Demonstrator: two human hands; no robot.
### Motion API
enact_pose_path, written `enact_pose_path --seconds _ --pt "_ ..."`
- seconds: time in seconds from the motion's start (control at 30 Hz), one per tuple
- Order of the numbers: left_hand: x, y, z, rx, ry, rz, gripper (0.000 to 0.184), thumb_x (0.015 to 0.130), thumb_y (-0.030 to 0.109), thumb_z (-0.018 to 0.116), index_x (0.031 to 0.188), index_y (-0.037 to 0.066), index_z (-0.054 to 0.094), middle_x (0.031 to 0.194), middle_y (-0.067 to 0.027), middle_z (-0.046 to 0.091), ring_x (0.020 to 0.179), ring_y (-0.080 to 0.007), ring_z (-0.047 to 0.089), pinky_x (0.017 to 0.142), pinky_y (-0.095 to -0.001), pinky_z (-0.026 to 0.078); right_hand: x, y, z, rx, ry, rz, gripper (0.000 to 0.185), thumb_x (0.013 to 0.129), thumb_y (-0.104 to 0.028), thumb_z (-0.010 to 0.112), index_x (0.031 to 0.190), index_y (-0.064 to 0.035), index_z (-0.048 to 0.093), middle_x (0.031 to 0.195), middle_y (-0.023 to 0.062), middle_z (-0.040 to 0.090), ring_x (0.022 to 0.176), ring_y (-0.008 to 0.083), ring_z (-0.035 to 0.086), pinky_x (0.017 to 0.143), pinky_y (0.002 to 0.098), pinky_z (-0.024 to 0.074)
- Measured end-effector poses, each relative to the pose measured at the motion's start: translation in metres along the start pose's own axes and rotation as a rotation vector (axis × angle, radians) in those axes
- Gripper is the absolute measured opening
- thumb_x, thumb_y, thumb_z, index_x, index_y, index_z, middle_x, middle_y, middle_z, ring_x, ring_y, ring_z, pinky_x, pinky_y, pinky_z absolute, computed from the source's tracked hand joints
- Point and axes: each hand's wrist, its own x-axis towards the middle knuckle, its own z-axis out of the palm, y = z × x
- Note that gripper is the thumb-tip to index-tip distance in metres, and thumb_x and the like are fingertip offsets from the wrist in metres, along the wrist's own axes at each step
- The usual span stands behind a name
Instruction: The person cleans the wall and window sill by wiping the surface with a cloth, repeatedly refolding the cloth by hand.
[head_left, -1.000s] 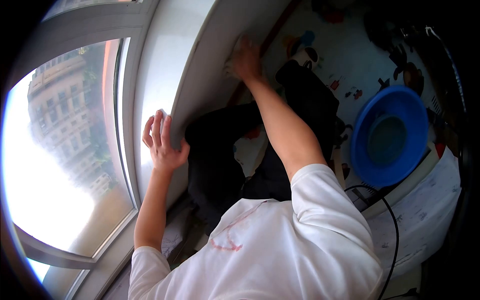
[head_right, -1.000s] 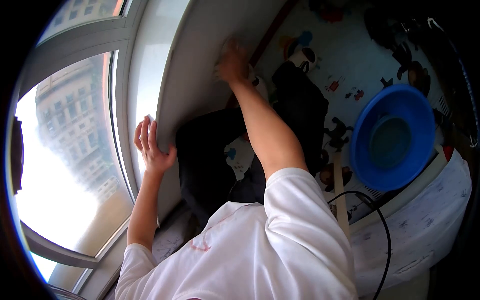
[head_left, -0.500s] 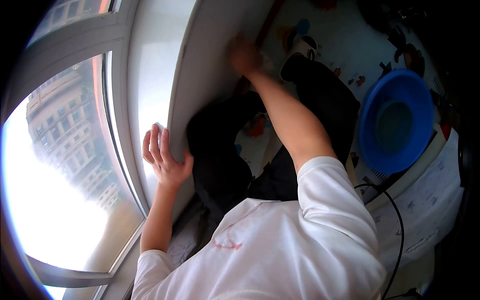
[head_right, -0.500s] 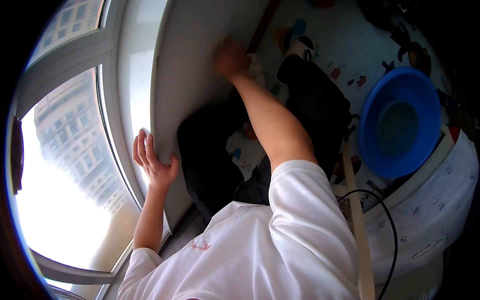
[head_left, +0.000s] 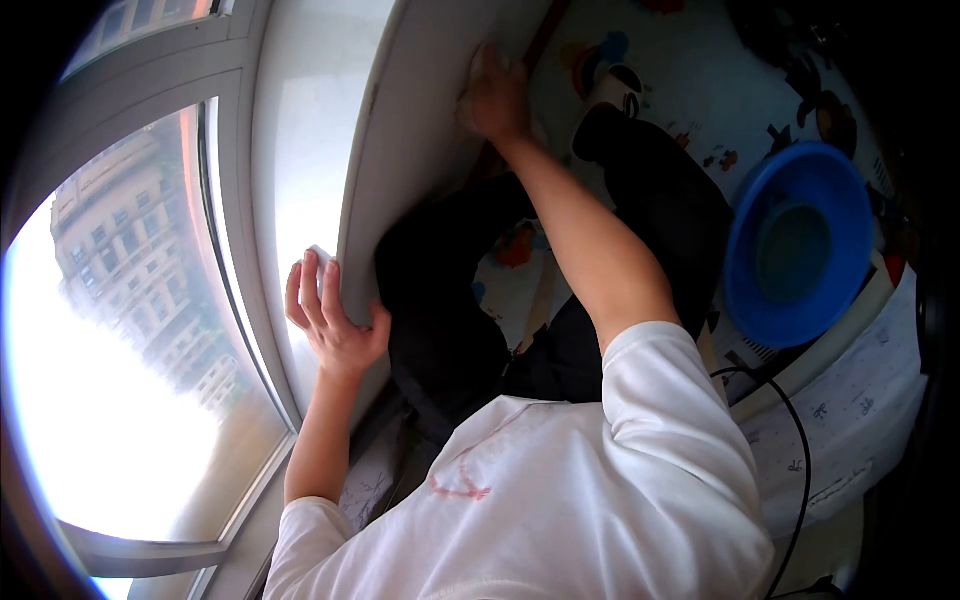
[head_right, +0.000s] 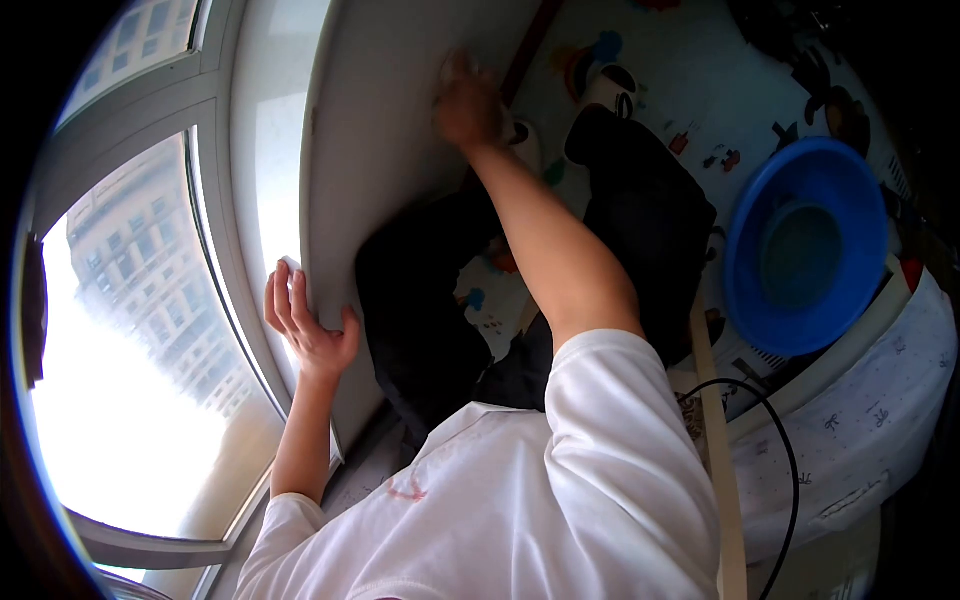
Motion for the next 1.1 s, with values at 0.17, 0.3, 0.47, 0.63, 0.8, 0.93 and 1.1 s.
enact_pose_path --seconds 0.17,0.3,0.47,0.63,0.8,0.93,1.1 --pt "-0.001 0.000 0.002 -0.011 0.018 -0.026 0.070 0.063 0.016 0.059 0.130 0.007 0.037 0.134 -0.0198 0.039 0.124 -0.0378 0.033 0.102 -0.0478 0.029 -0.011 -0.020 -0.010 0.027 0.045 -0.037 0.054 0.081 -0.008 0.050 0.134 -0.0040 0.038 0.106 0.0259 0.046 0.094 0.0408 0.050 0.080 0.0443 0.0452" --pt "-0.003 -0.001 0.004 -0.008 0.017 -0.025 0.070 0.064 0.016 0.060 0.130 0.006 0.037 0.134 -0.0205 0.039 0.125 -0.0386 0.032 0.101 -0.0479 0.029 -0.007 -0.020 -0.012 -0.078 -0.086 0.040 0.054 0.082 -0.008 0.050 0.134 -0.0058 0.038 0.107 0.0259 0.046 0.096 0.0405 0.049 0.081 0.0444 0.0446" --pt "-0.001 0.000 0.003 -0.001 0.018 -0.021 0.069 0.065 0.015 0.059 0.129 0.006 0.037 0.133 -0.0208 0.039 0.124 -0.0393 0.032 0.101 -0.0476 0.028 0.001 -0.012 -0.002 -0.026 0.006 -0.061 0.057 0.083 -0.014 0.051 0.136 -0.0046 0.033 0.111 0.0259 0.045 0.099 0.0406 0.049 0.082 0.0464 0.0444" --pt "0.001 0.001 0.001 0.012 -0.002 -0.011 0.075 0.062 0.013 0.059 0.132 0.003 0.034 0.135 -0.0197 0.037 0.124 -0.0384 0.032 0.101 -0.0476 0.030 -0.001 -0.016 0.002 -0.197 0.064 -0.021 0.056 0.082 -0.013 0.053 0.135 -0.0039 0.035 0.115 0.0276 0.044 0.100 0.0407 0.049 0.081 0.0475 0.0446" --pt "-0.001 -0.002 0.002 0.010 0.006 -0.007 0.073 0.061 0.013 0.058 0.131 0.004 0.036 0.134 -0.0203 0.037 0.124 -0.0388 0.033 0.101 -0.0477 0.030 0.005 0.016 0.025 -0.201 -0.033 -0.080 0.052 0.088 -0.024 0.047 0.134 -0.0035 0.036 0.116 0.0271 0.046 0.104 0.0411 0.048 0.086 0.0458 0.0436" --pt "-0.001 0.000 0.003 -0.024 0.023 -0.034 0.070 0.061 0.013 0.057 0.128 0.007 0.039 0.133 -0.0205 0.039 0.123 -0.0391 0.034 0.101 -0.0480 0.030 -0.006 -0.032 -0.014 -0.090 -0.010 0.001 0.053 0.088 -0.026 0.046 0.134 -0.0003 0.036 0.113 0.0262 0.049 0.101 0.0402 0.050 0.083 0.0460 0.0443" --pt "0.000 -0.001 0.003 -0.035 0.030 -0.037 0.070 0.061 0.013 0.057 0.128 0.007 0.039 0.133 -0.0202 0.039 0.123 -0.0387 0.034 0.101 -0.0478 0.029 0.010 0.050 0.044 -0.552 0.000 -0.380 0.052 0.084 -0.016 0.049 0.130 0.0073 0.038 0.107 0.0283 0.050 0.096 0.0394 0.052 0.081 0.0449 0.0448"
